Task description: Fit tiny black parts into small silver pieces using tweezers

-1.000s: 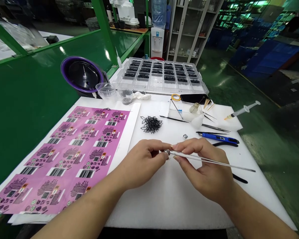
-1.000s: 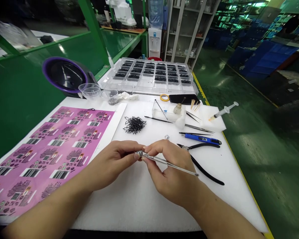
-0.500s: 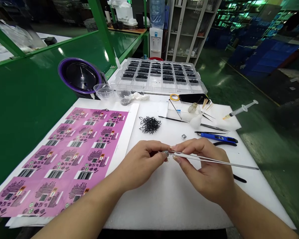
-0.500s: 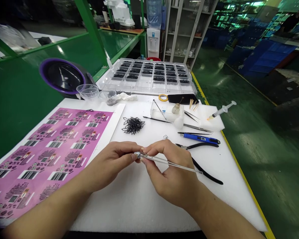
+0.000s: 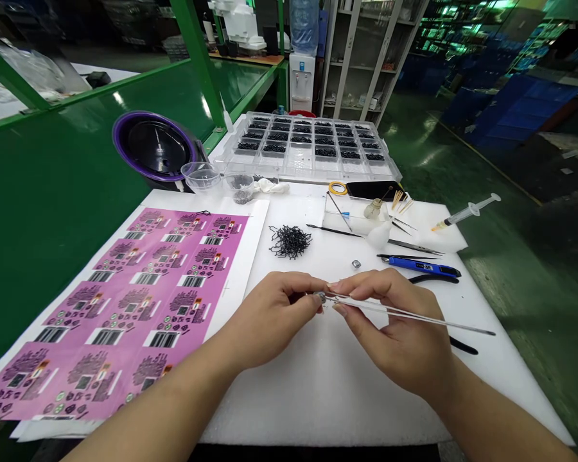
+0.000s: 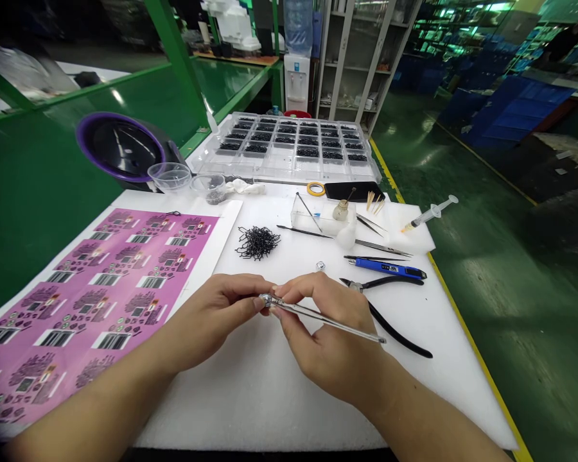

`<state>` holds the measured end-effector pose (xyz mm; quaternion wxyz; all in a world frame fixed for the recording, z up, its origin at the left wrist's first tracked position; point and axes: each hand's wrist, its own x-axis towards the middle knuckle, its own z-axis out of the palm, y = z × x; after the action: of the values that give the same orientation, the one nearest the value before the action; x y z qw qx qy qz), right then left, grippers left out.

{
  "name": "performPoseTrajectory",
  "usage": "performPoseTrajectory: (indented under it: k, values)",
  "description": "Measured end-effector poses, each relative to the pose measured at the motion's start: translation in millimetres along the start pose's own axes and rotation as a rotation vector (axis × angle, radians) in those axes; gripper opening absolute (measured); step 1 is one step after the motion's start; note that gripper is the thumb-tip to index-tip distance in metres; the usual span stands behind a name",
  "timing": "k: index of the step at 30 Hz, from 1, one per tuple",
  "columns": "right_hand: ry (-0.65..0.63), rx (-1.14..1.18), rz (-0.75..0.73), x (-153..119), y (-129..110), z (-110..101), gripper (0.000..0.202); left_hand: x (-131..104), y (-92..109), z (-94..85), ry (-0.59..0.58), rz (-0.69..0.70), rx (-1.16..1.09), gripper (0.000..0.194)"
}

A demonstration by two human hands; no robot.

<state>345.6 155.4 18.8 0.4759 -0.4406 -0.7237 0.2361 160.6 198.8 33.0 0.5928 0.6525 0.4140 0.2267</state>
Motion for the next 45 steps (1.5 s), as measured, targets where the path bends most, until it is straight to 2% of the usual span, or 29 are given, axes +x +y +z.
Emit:
performPoseTrajectory:
  k: [7,13,17,31,34,39,42,45]
  values:
    - [-0.022,-0.039,0.002,-1,0,-2,0.025,-2,-1,1.6,0.019,-0.003,0.078,0.03]
    - [-0.122,-0.132,0.046,3,-1,-6,0.016,-1,-3,5.1,0.033,0.024,0.262,0.031]
    - [-0.171,-0.134,0.106,7,-4,-10,0.008,-1,-4,5.0,-0.005,-0.004,0.267,0.033]
    - [-0.25,-0.061,0.322,12,-8,-18,0.003,-3,-2,1.6,-0.102,-0.016,0.191,0.032]
    - [-0.248,-0.044,0.298,11,-5,-18,0.003,-2,-3,1.4,-0.097,-0.012,0.188,0.031]
    - [-0.241,0.017,0.141,8,-3,-18,0.004,-2,-1,0.4,-0.105,0.0,0.172,0.029]
    - [-0.261,0.064,0.136,9,-2,-21,0.002,-2,0,-0.3,-0.136,-0.014,0.143,0.029]
    - [-0.137,0.261,0.124,11,2,-31,0.024,-3,-1,-1.5,-0.127,-0.04,0.136,0.03]
